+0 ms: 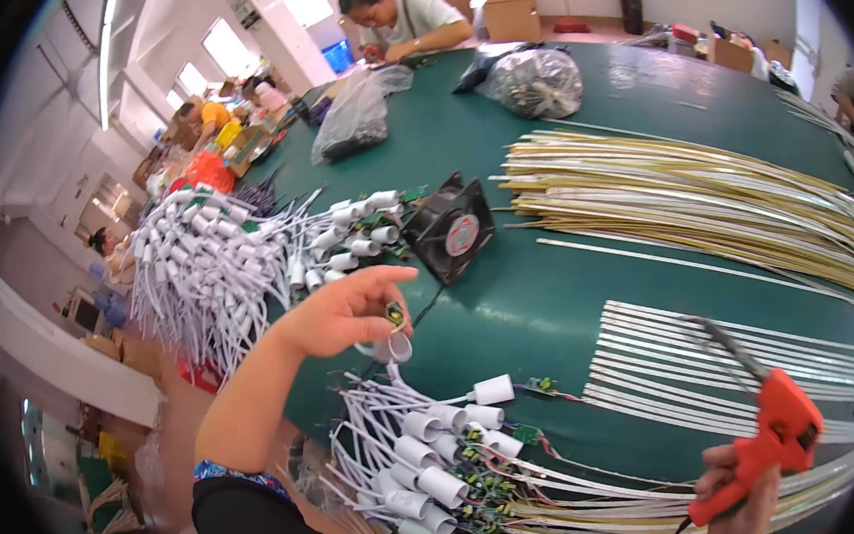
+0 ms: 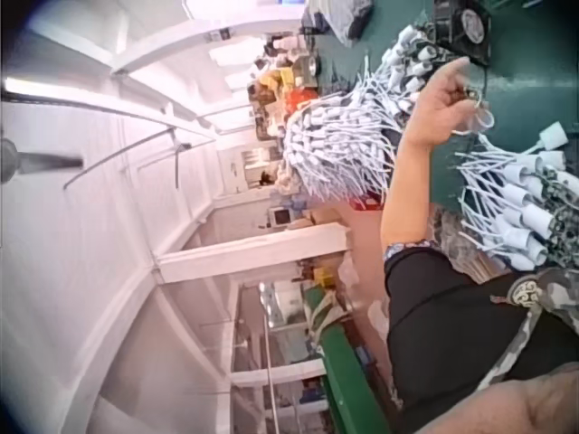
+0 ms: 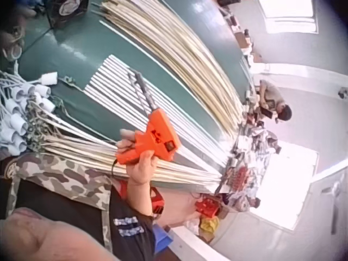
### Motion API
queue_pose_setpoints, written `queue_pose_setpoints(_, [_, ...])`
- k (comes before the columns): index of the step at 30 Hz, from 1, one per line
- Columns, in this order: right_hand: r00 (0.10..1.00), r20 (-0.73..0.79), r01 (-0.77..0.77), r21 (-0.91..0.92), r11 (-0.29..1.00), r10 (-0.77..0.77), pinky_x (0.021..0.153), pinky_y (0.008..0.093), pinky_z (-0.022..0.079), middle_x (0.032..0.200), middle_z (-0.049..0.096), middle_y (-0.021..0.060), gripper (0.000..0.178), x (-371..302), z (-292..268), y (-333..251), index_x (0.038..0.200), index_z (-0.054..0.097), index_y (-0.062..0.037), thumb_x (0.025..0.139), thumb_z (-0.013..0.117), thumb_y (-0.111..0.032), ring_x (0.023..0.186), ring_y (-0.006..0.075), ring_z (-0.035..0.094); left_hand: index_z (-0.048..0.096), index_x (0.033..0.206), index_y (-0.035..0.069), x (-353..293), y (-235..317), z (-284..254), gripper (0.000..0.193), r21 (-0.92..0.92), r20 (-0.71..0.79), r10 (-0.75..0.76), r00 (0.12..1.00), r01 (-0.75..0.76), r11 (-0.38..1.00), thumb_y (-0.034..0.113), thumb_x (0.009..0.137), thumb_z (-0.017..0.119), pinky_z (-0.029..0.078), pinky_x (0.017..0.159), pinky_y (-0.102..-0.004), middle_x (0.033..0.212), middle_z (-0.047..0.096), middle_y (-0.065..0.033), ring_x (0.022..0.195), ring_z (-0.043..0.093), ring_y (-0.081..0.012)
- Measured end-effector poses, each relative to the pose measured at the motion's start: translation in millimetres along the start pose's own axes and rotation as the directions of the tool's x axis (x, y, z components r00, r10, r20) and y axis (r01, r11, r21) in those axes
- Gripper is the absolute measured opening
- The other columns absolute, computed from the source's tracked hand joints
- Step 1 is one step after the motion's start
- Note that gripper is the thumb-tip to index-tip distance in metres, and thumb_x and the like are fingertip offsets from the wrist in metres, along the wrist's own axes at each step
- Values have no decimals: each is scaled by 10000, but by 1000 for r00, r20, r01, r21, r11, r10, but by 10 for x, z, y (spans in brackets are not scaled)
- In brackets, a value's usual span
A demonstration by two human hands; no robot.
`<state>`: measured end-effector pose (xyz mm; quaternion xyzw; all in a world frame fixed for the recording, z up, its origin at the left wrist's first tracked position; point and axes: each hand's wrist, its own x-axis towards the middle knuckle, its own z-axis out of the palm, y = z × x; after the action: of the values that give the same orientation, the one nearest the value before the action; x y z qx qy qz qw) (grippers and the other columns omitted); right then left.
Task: The person arranges LED strips on a workbench by hand and solders wires from circuit board components to each strip using a soldering gun.
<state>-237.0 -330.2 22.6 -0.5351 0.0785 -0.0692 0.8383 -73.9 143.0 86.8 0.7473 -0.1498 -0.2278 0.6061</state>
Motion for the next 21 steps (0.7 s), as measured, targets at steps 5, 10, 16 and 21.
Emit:
queue_pose_setpoints(5, [985, 172, 29, -205, 978, 6, 594, 243, 490, 824, 653, 104, 306, 246, 374, -124, 1094, 589, 68, 801, 658, 9, 657, 117, 601, 486, 1338, 3, 588, 47, 874, 373, -514, 319, 103, 942, 81, 854, 70, 973, 526, 526, 870, -346, 1118, 628, -119, 955, 665, -227])
queue_pose_setpoints(10, [896, 294, 439, -487, 755, -331, 800, 319, 519, 1165, 613, 157, 1008, 420, 537, 181, 1537, 83, -88, 777, 734, 35, 920, 192, 653, 492, 1337, -2, 929, 166, 1682, 392, -499, 517, -30, 855, 329, 802, 186, 996, 535, 545, 798, -278, 1108, 625, -91, 894, 660, -161])
queue_pose_setpoints(16, [628, 539, 778, -459, 430, -562, 783, 330, 523, 1141, 607, 209, 1036, 582, 519, 267, 1535, -14, -89, 805, 712, 25, 888, 218, 647, 493, 1335, -5, 995, 215, 2152, 386, -540, 515, -66, 855, 382, 750, 211, 1015, 503, 540, 730, -249, 1078, 621, -69, 846, 643, -126])
queue_pose_setpoints(21, [614, 529, 787, -473, 397, -587, 791, 411, 497, 1108, 660, 166, 1071, 615, 485, 318, 1490, 216, -2, 636, 851, -128, 900, 325, 623, 538, 1243, 25, 1017, 212, 2267, 316, -554, 433, -82, 898, 337, 761, 236, 1010, 523, 505, 657, -226, 1033, 639, -47, 805, 618, -91])
